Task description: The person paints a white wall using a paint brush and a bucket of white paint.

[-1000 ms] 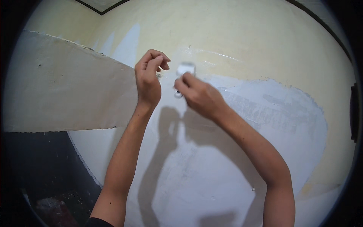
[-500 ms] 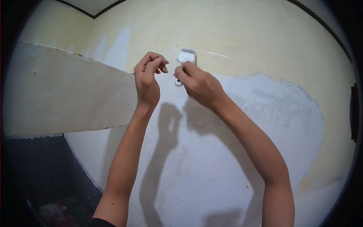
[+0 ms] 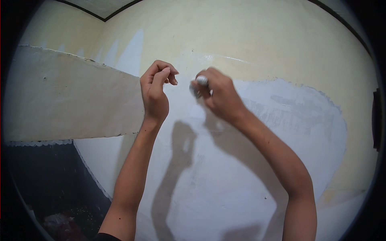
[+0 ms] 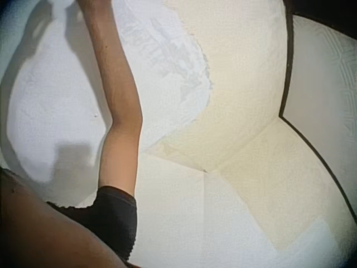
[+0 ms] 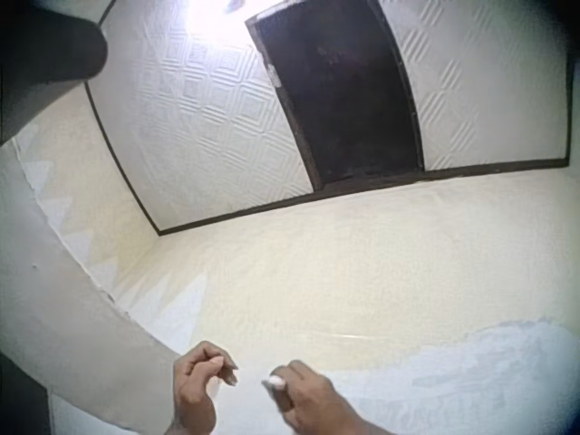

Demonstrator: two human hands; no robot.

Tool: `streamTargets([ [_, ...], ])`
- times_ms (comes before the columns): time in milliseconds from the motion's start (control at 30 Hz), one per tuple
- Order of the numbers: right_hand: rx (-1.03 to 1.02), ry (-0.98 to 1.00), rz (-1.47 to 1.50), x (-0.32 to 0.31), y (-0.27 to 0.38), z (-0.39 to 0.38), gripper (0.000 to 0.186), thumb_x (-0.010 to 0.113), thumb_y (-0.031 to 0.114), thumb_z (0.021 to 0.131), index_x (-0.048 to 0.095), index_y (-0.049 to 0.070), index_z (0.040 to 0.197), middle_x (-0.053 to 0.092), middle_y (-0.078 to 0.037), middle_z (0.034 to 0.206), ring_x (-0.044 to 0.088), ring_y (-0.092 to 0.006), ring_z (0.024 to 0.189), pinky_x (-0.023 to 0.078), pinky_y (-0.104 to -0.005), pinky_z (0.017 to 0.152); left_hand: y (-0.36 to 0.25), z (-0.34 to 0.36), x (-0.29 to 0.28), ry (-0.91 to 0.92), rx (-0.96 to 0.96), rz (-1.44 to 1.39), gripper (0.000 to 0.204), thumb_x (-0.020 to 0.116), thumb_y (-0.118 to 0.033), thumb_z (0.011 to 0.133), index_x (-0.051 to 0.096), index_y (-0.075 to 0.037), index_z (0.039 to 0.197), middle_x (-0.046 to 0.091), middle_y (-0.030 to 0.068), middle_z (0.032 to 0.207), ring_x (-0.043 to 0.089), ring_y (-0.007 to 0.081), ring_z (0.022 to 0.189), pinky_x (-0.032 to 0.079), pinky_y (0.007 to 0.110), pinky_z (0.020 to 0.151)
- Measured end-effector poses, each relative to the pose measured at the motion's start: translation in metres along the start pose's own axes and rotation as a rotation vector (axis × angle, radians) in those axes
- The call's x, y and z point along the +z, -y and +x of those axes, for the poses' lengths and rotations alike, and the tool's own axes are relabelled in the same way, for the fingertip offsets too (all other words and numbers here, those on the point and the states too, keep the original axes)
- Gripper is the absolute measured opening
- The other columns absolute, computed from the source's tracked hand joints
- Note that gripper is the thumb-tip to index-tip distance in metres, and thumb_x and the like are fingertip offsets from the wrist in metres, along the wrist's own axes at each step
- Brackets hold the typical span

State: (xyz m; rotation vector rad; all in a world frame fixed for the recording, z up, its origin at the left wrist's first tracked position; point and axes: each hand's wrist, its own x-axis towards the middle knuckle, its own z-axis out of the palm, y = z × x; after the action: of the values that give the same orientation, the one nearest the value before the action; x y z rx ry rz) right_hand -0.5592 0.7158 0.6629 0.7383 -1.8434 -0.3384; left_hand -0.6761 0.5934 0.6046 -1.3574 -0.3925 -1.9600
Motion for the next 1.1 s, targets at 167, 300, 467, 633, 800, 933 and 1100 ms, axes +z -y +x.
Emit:
streamTargets([
  [167,-0.031,-0.077,-0.236,-0.024,-0.039,0.042,0.016,0.063,0.013,0.093,0.059,-0.002,0.092,0.06,-0.019,0.088,0.061,-0.0401,0.073,0.049,-0.0462,0.066,0.003,0.0,0.019,0.034,-0.005,-0.005,0.023,0.047,-0.015,0.09,0.059,0.001,0.08,0.058,0.0061,0.076,0.053,0.0128,0.07,0.043,0.027,0.07],
  [300,-0.114,-0.095,-0.296,-0.013,-0.035,0.048,0.007,0.057,0.007,0.093,0.057,0.0,0.092,0.059,-0.016,0.087,0.063,-0.0357,0.077,0.053,-0.0441,0.064,0.005,-0.004,0.019,0.066,-0.005,-0.077,0.021,0.047,-0.011,0.091,0.059,0.001,0.079,0.059,0.0039,0.074,0.05,0.0099,0.067,0.041,0.026,0.066],
  [467,-0.403,0.108,-0.511,0.004,-0.019,0.0,0.011,0.059,0.002,0.081,0.055,0.003,0.092,0.053,-0.009,0.087,0.063,-0.0237,0.078,0.056,-0.036,0.063,0.007,-0.007,0.009,0.035,0.001,-0.056,0.021,0.047,-0.012,0.09,0.059,0.001,0.079,0.059,0.0042,0.075,0.05,0.0101,0.066,0.041,0.026,0.065],
  [633,-0.34,0.254,-0.522,0.007,-0.015,-0.036,0.009,0.059,0.005,0.082,0.054,0.002,0.089,0.053,-0.009,0.087,0.063,-0.0221,0.079,0.056,-0.0354,0.061,0.009,-0.011,0.015,0.044,-0.012,-0.096,0.021,0.047,-0.013,0.09,0.059,0.001,0.08,0.059,0.0045,0.074,0.05,0.0101,0.065,0.042,0.026,0.064],
  [800,-0.311,0.166,-0.476,-0.019,-0.009,-0.02,0.012,0.059,0.003,0.081,0.054,0.002,0.092,0.053,-0.01,0.089,0.064,-0.0244,0.079,0.056,-0.036,0.06,0.012,-0.017,0.028,0.058,-0.024,-0.122,0.021,0.047,-0.012,0.09,0.059,0.001,0.08,0.058,0.0043,0.073,0.05,0.0102,0.065,0.042,0.026,0.064],
  [933,-0.227,0.158,-0.525,-0.022,-0.034,-0.022,0.014,0.059,0.003,0.082,0.056,0.002,0.095,0.054,-0.011,0.092,0.065,-0.0267,0.082,0.057,-0.0363,0.063,0.009,-0.014,0.05,0.07,-0.008,-0.184,0.02,0.047,-0.011,0.091,0.059,0.001,0.08,0.057,0.0037,0.072,0.05,0.0091,0.066,0.042,0.025,0.062],
  [1100,-0.201,0.222,-0.316,-0.013,0.007,-0.04,0.01,0.057,0.001,0.083,0.058,0.002,0.093,0.055,-0.01,0.087,0.063,-0.0274,0.077,0.054,-0.039,0.061,0.007,-0.02,0.046,0.068,-0.005,-0.154,0.02,0.047,-0.01,0.091,0.059,0.002,0.079,0.057,0.0039,0.072,0.049,0.0084,0.065,0.043,0.025,0.062],
])
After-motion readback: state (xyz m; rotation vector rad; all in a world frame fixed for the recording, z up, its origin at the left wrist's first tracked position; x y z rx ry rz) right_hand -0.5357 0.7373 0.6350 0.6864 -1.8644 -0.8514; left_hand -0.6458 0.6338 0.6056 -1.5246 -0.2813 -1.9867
